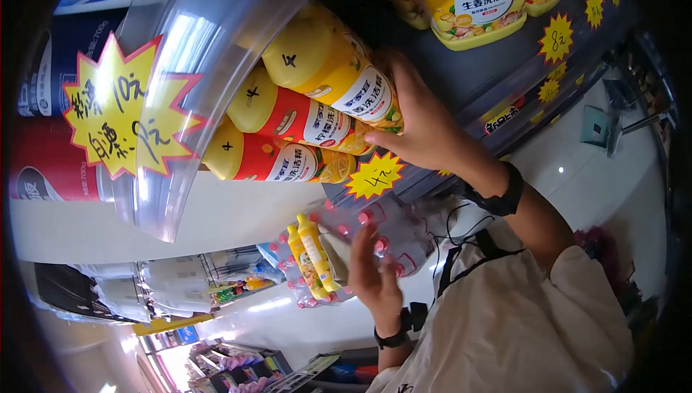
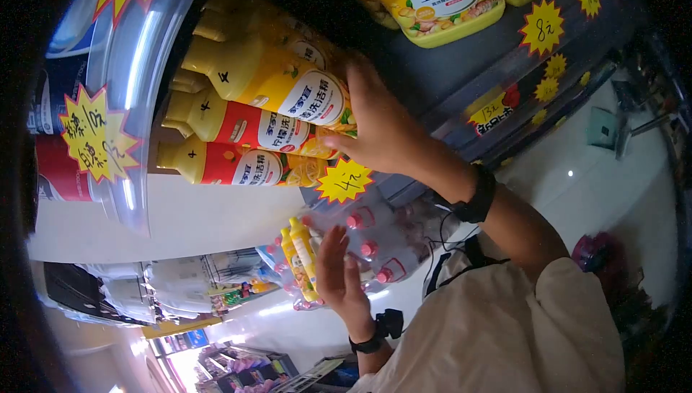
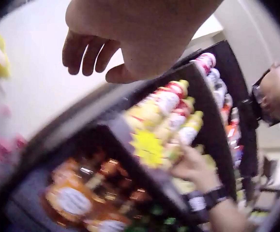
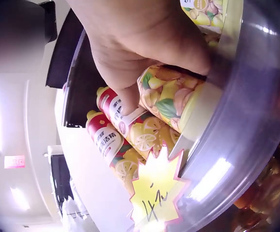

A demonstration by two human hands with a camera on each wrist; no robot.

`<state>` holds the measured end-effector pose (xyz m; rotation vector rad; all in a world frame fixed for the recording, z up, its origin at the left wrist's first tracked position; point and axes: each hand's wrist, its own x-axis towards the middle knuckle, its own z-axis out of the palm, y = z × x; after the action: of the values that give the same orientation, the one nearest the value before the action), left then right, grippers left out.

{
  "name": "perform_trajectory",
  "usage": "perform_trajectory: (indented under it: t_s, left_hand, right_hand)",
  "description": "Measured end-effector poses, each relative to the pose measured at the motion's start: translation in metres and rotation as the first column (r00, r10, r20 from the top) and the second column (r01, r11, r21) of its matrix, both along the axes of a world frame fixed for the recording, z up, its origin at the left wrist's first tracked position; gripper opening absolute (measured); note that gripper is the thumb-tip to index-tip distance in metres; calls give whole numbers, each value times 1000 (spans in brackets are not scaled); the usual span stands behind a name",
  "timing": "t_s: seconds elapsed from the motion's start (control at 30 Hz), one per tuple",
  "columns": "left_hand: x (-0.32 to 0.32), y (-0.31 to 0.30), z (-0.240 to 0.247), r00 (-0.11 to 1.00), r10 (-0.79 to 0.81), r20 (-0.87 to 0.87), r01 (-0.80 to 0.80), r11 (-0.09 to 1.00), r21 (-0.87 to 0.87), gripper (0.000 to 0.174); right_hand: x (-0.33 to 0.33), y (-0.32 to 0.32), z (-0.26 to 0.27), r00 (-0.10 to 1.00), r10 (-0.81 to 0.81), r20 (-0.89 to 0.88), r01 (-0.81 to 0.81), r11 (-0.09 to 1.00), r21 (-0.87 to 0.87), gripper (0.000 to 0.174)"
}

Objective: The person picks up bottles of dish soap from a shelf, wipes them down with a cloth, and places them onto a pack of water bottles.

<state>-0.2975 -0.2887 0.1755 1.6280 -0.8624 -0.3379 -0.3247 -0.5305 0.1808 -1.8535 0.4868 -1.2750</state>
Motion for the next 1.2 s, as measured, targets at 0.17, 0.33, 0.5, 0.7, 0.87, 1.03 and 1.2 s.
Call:
perform_trajectory:
  t_s: [0.17,0.33,0.5,0.7,0.87,1.03,1.2]
  left_hand:
    - [-13,-71,38,981,-191,44,195,971,-137,57]
    - [-4,-121,42,975,-218,48,223,955,-196,54]
    - [3,-144,35,980,-187,-68,177,975,-137,56]
    - [16,-171,24,981,-186,-55,178,976,-128,57]
    - [35,-190,2,983,-155,-97,126,960,-251,80]
    - [27,-193,11,975,-155,-160,102,948,-301,74]
    - [28,-198,3,976,-136,-170,67,930,-362,66]
  right_hand:
    - [0,7,-7,988,-109,-105,112,993,27,83]
    - [-8,6,-3,992,-100,-71,101,995,11,73]
    - [-12,-6,-2,986,-103,-134,102,995,-17,71]
    - [-20,-10,4,982,-69,-177,72,997,15,71]
    - [-18,-16,3,994,-9,-108,13,999,34,69]
    - [-14,-20,1,989,145,12,-146,982,117,81]
    - [-14,-23,6,969,234,79,-244,959,147,87]
